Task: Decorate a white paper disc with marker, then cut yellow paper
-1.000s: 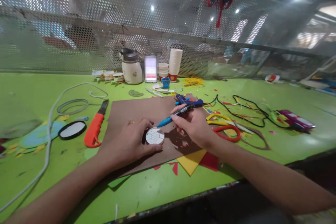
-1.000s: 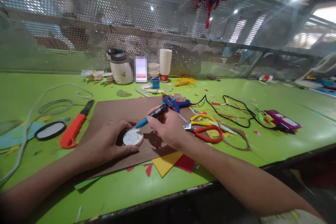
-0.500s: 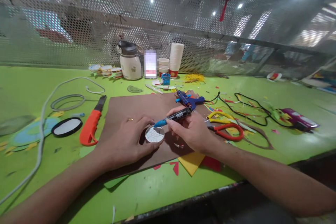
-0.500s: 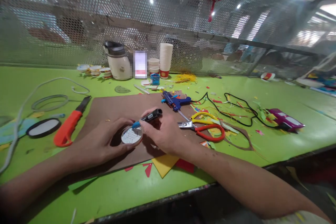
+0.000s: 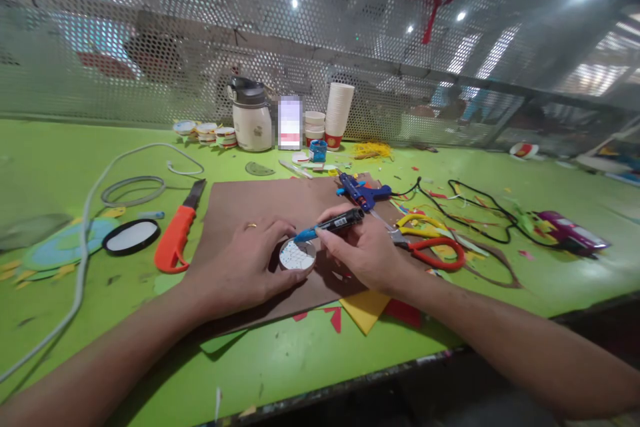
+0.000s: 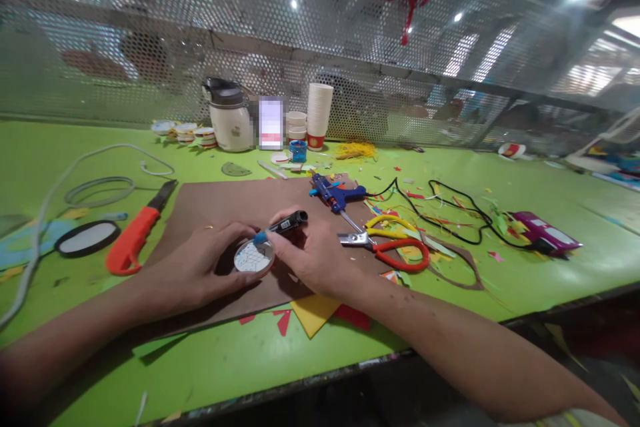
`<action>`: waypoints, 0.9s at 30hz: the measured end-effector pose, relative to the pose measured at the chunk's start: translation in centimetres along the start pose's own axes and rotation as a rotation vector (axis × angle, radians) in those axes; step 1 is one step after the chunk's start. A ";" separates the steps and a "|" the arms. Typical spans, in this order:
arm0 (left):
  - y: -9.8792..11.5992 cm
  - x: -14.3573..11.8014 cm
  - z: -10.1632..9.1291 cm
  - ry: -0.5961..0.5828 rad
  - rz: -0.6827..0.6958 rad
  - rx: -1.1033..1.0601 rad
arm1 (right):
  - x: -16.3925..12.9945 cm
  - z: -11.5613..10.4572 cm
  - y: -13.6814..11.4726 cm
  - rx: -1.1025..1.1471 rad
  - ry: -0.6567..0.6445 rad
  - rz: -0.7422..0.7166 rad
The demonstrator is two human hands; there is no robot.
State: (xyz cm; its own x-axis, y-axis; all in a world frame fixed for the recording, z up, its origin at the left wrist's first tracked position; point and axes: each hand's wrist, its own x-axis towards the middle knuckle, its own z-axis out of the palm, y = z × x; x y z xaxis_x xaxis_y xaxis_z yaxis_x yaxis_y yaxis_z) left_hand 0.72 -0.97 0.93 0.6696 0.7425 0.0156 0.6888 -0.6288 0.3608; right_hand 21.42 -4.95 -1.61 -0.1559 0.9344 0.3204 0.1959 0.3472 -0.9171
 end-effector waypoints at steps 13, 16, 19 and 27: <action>0.0 0.3 0.1 0.011 0.011 -0.010 | 0.1 0.1 -0.2 -0.045 0.000 -0.010; 0.0 0.2 0.1 0.015 0.011 0.000 | 0.1 0.1 -0.1 -0.069 0.004 -0.015; 0.0 0.2 0.1 0.014 0.014 0.002 | 0.1 0.1 -0.1 -0.063 0.007 -0.019; 0.0 0.2 0.1 0.016 0.006 -0.016 | 0.1 -0.2 -0.5 -0.017 0.113 -0.084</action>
State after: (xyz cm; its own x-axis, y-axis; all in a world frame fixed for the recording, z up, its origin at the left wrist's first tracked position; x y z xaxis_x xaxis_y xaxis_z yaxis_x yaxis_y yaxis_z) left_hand 0.86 -0.90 0.85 0.6693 0.7423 0.0332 0.6798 -0.6297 0.3758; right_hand 21.53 -5.02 -1.04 -0.0631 0.9046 0.4215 0.2029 0.4252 -0.8821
